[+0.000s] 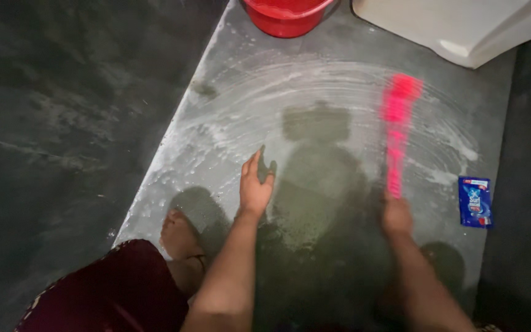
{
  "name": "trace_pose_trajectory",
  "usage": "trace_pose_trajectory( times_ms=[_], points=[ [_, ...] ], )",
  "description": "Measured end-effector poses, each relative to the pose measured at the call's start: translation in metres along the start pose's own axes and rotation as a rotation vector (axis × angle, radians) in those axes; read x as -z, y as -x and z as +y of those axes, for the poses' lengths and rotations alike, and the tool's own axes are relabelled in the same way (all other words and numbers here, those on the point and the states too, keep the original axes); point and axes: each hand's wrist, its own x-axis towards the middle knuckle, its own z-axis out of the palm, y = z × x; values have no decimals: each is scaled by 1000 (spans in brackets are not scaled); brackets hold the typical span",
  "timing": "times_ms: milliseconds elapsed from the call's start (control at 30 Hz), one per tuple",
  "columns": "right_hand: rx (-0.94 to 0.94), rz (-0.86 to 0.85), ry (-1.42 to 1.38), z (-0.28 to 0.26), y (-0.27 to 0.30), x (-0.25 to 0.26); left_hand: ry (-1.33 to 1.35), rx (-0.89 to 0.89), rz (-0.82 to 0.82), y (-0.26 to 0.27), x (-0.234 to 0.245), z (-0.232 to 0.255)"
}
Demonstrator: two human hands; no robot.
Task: The person scrubs the bathroom floor with a brush, opens cleaning powder packets by hand, rinses hands under a faucet, and scrubs the floor with the brush.
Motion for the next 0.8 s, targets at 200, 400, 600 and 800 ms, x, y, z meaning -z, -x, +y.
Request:
trace_pose_trajectory(
  times_ms=[200, 400, 600, 800],
  points=[
    [-478, -126, -294, 44, -1, 16, -54, 119, -53, -2, 4, -3],
    [-49, -214, -124, -76, 51, -52, -21, 73, -24, 1, -3, -2],
    [267, -535, 64, -187, 85, -7, -50, 88, -74, -1, -9, -2],
    [154, -376, 18, -117, 53, -26, 19, -50, 51, 0, -8, -13]
  ],
)
